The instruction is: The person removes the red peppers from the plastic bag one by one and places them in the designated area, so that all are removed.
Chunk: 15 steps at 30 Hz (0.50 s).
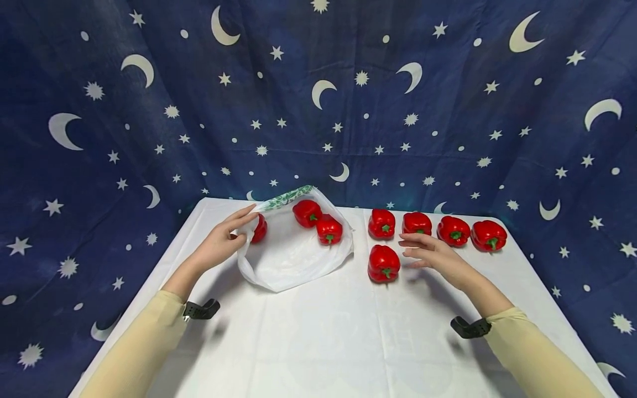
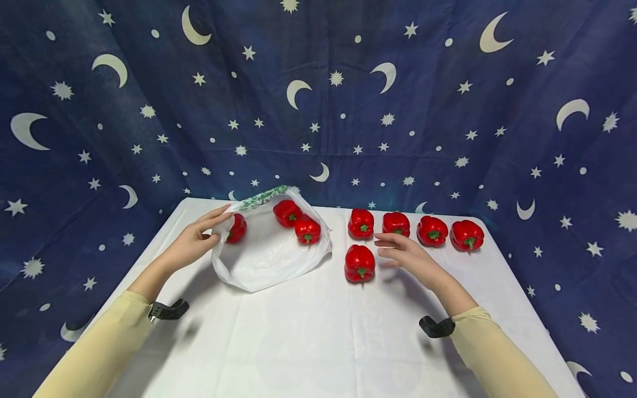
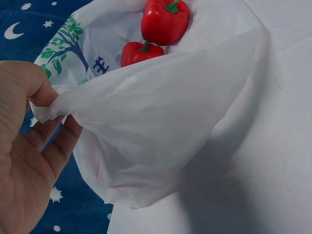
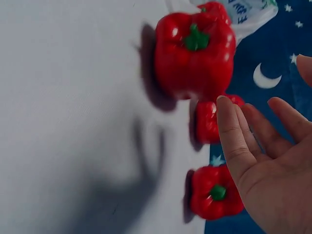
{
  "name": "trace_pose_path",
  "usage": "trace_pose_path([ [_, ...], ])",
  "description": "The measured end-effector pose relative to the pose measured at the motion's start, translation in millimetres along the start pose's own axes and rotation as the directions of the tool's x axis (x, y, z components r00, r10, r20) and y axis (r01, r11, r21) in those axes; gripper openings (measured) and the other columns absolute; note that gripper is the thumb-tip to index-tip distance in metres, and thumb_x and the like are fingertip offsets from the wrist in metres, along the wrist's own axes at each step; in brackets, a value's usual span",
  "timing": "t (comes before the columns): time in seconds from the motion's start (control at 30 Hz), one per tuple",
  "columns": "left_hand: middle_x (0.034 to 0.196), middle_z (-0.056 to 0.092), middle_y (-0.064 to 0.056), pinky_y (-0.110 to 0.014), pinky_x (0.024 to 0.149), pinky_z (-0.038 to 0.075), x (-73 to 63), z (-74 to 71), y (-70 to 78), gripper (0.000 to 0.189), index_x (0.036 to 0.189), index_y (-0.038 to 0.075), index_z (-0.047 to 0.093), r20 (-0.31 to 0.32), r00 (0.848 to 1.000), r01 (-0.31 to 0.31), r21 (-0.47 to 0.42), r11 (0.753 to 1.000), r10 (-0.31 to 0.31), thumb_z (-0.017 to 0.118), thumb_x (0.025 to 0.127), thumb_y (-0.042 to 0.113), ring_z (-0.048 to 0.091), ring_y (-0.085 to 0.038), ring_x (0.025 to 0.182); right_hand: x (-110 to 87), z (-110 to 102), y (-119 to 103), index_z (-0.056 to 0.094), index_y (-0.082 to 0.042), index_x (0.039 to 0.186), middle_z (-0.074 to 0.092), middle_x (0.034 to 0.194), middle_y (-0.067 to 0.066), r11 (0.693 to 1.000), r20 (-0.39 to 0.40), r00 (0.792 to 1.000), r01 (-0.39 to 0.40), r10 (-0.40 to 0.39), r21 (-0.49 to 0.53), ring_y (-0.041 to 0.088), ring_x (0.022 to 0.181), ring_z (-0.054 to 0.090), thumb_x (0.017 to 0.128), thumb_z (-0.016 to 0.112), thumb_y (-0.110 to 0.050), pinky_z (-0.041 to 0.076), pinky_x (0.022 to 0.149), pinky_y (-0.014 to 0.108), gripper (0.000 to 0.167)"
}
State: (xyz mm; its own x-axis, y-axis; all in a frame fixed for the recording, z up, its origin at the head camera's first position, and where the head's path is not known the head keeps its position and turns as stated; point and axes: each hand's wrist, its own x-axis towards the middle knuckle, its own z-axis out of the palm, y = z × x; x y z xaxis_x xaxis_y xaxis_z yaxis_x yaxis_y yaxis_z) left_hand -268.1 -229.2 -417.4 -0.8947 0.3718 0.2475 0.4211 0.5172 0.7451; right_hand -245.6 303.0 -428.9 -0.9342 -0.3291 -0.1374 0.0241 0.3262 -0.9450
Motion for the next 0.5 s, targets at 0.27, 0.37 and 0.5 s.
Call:
trace_pose_path([
  [0.27,0.165,0.031,0.009,-0.027,0.080,0.045,1.1,-0.8,2.3,0.060,0.152,0.012,0.051,-0.001,1.000,0.007,-0.007,1.000,-0.007,0.049,0.095,-0.005,0.035,-0.020,0.144,7.9,18.1,-19.2,0.047,0.000,0.150,0.049,0.150,0.023,0.998,0.057,0.996,0.066,-0.067,0.010,0.039,0.128,0.056,0.098,0.068,-0.025,0.053,0.095,0.045,0.062],
  [0.37,0.165,0.032,0.009,-0.026,0.081,0.045,0.8,-1.6,2.4,0.060,0.152,0.013,0.052,0.000,1.000,0.013,-0.010,1.000,-0.013,0.050,0.095,-0.005,0.035,-0.019,0.144,12.4,28.1,-27.7,0.049,-0.001,0.149,0.051,0.148,0.022,0.996,0.080,0.993,0.087,-0.088,0.010,0.038,0.126,0.058,0.098,0.068,-0.025,0.053,0.095,0.044,0.060],
  [0.5,0.165,0.032,0.004,-0.026,0.079,0.044,1.3,-3.9,3.4,0.059,0.152,0.010,0.052,0.000,1.000,-0.004,-0.013,1.000,0.004,0.051,0.095,-0.007,0.035,-0.022,0.144,18.8,43.9,-40.8,0.051,-0.005,0.149,0.053,0.147,0.018,0.994,0.127,0.985,0.111,-0.112,0.015,0.036,0.126,0.058,0.098,0.067,-0.024,0.051,0.098,0.049,0.056],
])
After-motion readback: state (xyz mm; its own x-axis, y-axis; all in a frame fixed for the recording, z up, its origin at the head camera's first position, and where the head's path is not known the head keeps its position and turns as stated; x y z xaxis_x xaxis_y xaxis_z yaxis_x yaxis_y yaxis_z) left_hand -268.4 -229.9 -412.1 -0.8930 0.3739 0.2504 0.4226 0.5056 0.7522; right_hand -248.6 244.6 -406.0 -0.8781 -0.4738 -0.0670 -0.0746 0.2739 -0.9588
